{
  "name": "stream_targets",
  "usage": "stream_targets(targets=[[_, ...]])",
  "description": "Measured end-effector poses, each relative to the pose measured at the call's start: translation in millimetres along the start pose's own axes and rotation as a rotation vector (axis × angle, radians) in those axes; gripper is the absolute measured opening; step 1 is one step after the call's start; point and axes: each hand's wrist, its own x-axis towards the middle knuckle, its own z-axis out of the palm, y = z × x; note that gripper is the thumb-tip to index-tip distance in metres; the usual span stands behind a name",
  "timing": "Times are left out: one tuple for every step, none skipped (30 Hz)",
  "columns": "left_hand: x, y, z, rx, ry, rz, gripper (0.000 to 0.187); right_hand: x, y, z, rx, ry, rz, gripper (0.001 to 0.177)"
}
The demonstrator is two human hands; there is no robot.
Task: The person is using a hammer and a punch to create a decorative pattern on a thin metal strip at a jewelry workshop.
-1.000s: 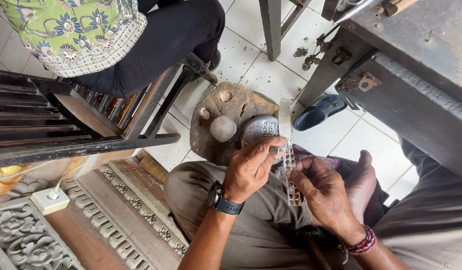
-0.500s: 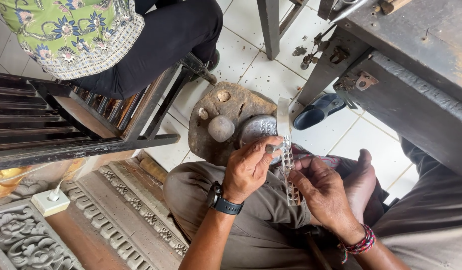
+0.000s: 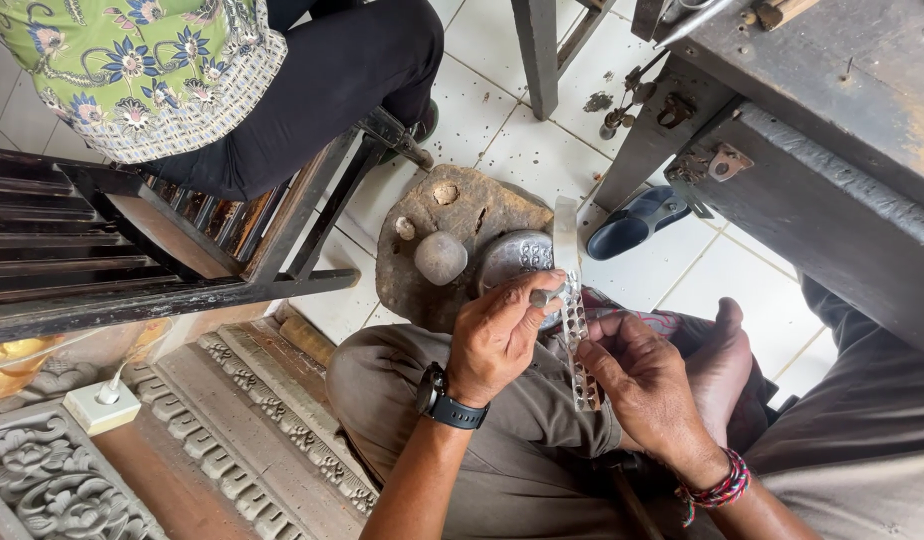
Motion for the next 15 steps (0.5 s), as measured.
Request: stream_targets(targets=[[0.2,-0.2,-0.2,0.010,-0.001,0.006,0.023,0.0,-0.5,0.2,-0.014,0.005,-0.001,0.003],[0.5,-0.3,-0.4,0.021,-0.002,0.012,0.023,0.0,-1.0,0.3,-0.029,0.010,-0.003,0.003],[0.5,0.1,-0.7,0.020,-0.002,0.013,0.023,0.2,-0.2,0.5,-0.028,0.011,-0.003,0.003],[0.4,0.6,-0.9,0.027,-0.008,0.002,0.024,0.4,0.7,0.8,0.007,0.001,-0.014,0.003],[0.3,1.1,-1.1,0.032,-0.013,-0.010,0.024,0.6,1.6,0.9,0.042,-0.009,-0.024,0.003],[-0.1,0.5,-0.8,0.032,-0.013,-0.010,0.024,0.4,1.4,0.8,0.042,-0.008,-0.024,0.003],[-0.3,-0.2,-0.5,0.031,-0.012,-0.003,0.025,0.2,1.3,0.8,0.044,-0.010,-0.016,0.003],[-0.6,-0.9,-0.2,0.029,-0.011,0.004,0.025,0.0,1.1,0.7,0.045,-0.012,-0.008,0.003],[-0.3,-0.6,0.0,0.029,-0.011,0.005,0.025,0.0,0.8,0.7,0.046,-0.012,-0.009,0.003],[0.1,-0.2,0.3,0.017,-0.006,0.003,0.025,0.1,0.5,0.6,0.043,-0.013,-0.013,0.003],[0.2,0.4,0.4,0.003,-0.001,0.000,0.025,-0.3,0.2,0.8,0.042,-0.013,-0.017,0.003],[-0.1,0.2,0.2,0.003,-0.002,0.000,0.025,-0.2,0.7,0.7,0.042,-0.013,-0.016,0.003],[-0.1,-0.3,0.1,0.007,-0.004,0.003,0.025,0.2,1.3,0.5,0.026,-0.007,-0.019,0.003],[-0.3,-0.8,0.1,0.012,-0.005,0.006,0.025,0.6,2.0,0.3,0.009,-0.001,-0.022,0.003],[-0.4,-0.5,0.1,0.011,-0.006,0.004,0.025,0.1,1.7,0.4,0.009,-0.001,-0.019,0.003]])
